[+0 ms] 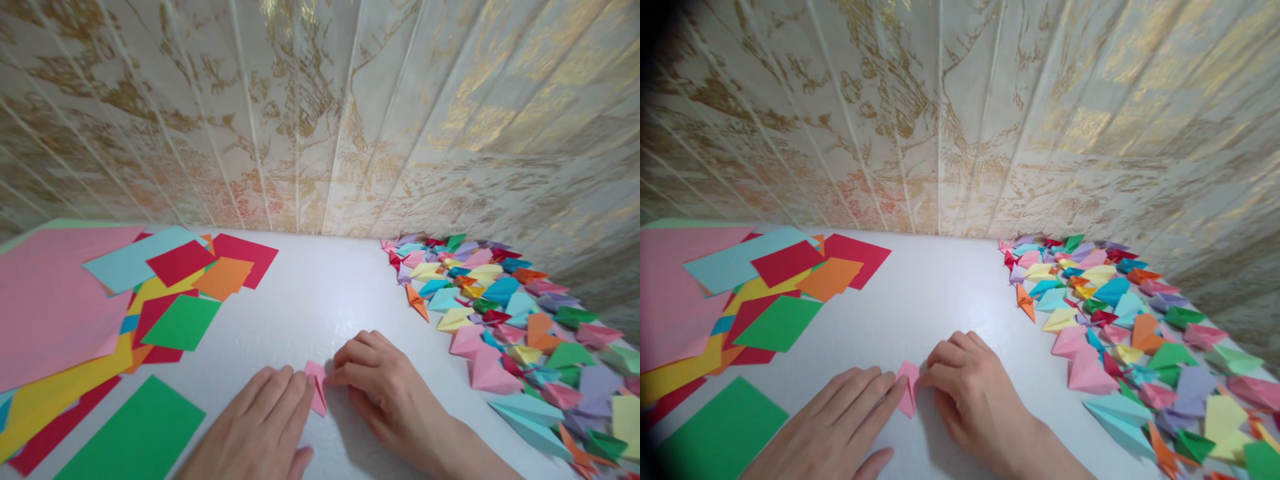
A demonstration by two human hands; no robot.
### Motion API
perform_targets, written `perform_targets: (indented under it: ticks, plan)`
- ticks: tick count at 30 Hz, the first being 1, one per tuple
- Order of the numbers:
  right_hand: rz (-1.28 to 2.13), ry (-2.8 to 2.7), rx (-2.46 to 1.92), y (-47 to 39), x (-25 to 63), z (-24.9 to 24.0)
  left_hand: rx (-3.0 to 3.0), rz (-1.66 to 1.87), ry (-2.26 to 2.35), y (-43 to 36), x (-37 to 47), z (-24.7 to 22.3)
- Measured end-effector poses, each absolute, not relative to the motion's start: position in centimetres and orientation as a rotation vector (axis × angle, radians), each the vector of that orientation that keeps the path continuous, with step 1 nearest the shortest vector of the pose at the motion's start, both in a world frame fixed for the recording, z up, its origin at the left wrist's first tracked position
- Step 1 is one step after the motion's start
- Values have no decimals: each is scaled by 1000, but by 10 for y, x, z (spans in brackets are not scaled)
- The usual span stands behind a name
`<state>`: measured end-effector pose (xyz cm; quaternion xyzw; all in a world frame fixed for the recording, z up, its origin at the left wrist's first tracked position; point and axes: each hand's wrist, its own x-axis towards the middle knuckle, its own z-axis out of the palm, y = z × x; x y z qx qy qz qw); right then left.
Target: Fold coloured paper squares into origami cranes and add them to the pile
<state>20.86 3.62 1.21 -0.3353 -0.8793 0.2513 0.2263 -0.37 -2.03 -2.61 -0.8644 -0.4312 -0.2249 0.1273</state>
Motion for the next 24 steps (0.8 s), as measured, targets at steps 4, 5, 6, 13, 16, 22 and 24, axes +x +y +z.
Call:
perform_targets:
  ticks: [4,5,6,13,16,22,24]
  plan:
    - [599,-2560,-838,30,204,14,-2558,-618,-1207,-17,-3,-17]
    - [608,-2599,-797,28,204,16,-2573,-612,-1194,-16,-3,-15]
    - [623,-2635,-760,27,204,19,-2588,-609,-1192,-16,-4,-13]
    - [724,-2515,-782,29,206,29,-2556,-668,-1232,-18,-7,-12]
    - [770,-2439,-822,27,201,20,-2551,-670,-1235,-17,-7,-10]
    - [862,-2276,-853,26,197,5,-2602,-686,-1184,-7,-12,-2]
    - [882,-2225,-894,28,198,3,-2649,-707,-1092,-3,-13,-1]
